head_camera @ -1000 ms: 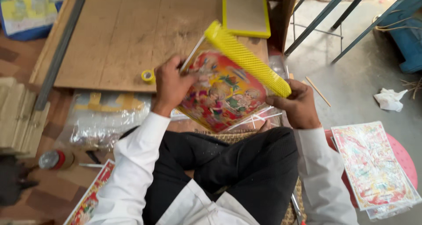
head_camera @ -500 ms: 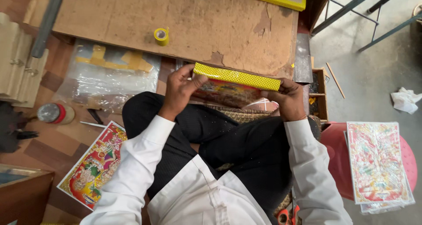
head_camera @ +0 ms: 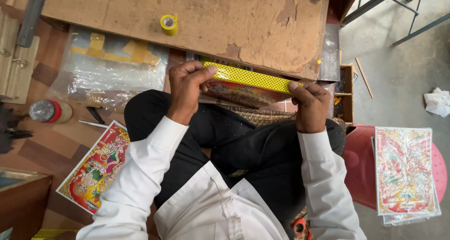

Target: The person applies yellow patterned tape to the edges of a printed image mounted on cardboard, trims excess tape with scissors, and places the finished framed print on a stack. The person repeats this process for multiple prints.

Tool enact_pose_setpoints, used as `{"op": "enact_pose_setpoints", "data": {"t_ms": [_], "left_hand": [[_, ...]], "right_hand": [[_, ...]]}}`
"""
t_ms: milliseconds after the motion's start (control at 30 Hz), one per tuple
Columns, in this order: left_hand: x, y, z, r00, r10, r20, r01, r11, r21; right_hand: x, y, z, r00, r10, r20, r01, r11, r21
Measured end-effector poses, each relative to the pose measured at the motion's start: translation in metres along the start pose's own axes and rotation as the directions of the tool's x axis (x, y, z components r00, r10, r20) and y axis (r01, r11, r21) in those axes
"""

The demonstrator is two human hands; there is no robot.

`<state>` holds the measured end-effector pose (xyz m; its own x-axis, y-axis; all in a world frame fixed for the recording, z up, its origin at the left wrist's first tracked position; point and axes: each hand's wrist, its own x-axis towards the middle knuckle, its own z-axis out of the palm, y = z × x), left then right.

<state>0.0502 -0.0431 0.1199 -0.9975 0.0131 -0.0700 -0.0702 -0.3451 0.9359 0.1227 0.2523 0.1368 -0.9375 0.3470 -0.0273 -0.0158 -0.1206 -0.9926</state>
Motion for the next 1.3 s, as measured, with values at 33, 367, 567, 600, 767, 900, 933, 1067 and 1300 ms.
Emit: {"op": "enact_pose_setpoints", "data": {"t_ms": [33,367,567,600,767,900,933,1067,1300], "left_hand": [[0.000,-0.002,0.002,0.999,-0.006,-0.038,0.005,1.000,-0.025],[0.003,-0.007,0.003,0.995,0.041,-0.088,-0.041,0.999,-0.006],[0.000,0.000,0.001,0.997,0.047,-0.066,-0.046,0.999,0.014],[0.001,0.001,0.000,0.998,0.043,-0.053,-0.042,0.999,0.016],[0.006,0.000,0.001,0.995,0.070,-0.070,-0.066,0.997,0.047],[0.008,-0.005,0.002,0.960,0.277,-0.039,-0.269,0.952,0.143],[0.008,-0.006,0.001,0.946,0.322,-0.033,-0.313,0.935,0.165],[0.006,-0.006,0.002,0.967,0.251,-0.044,-0.238,0.951,0.195],[0.004,-0.002,0.001,0.964,0.261,-0.052,-0.246,0.949,0.196]], "right_hand": [[-0.001,0.000,0.001,1.000,0.004,-0.011,-0.004,1.000,0.004],[-0.005,-0.004,0.012,0.991,0.088,-0.101,-0.089,0.996,-0.003],[-0.002,0.002,0.012,0.994,0.045,-0.097,-0.049,0.998,-0.030],[-0.001,0.000,0.013,0.995,0.045,-0.090,-0.050,0.997,-0.053],[-0.006,-0.026,0.032,0.967,-0.253,0.029,0.245,0.894,-0.376],[-0.006,-0.054,0.061,0.803,-0.449,0.393,0.589,0.495,-0.639],[-0.003,-0.059,0.068,0.808,-0.372,0.458,0.589,0.469,-0.658],[0.026,-0.057,0.102,0.838,-0.056,0.543,0.481,0.548,-0.685],[0.043,-0.046,0.103,0.829,0.015,0.559,0.460,0.548,-0.698]]}}
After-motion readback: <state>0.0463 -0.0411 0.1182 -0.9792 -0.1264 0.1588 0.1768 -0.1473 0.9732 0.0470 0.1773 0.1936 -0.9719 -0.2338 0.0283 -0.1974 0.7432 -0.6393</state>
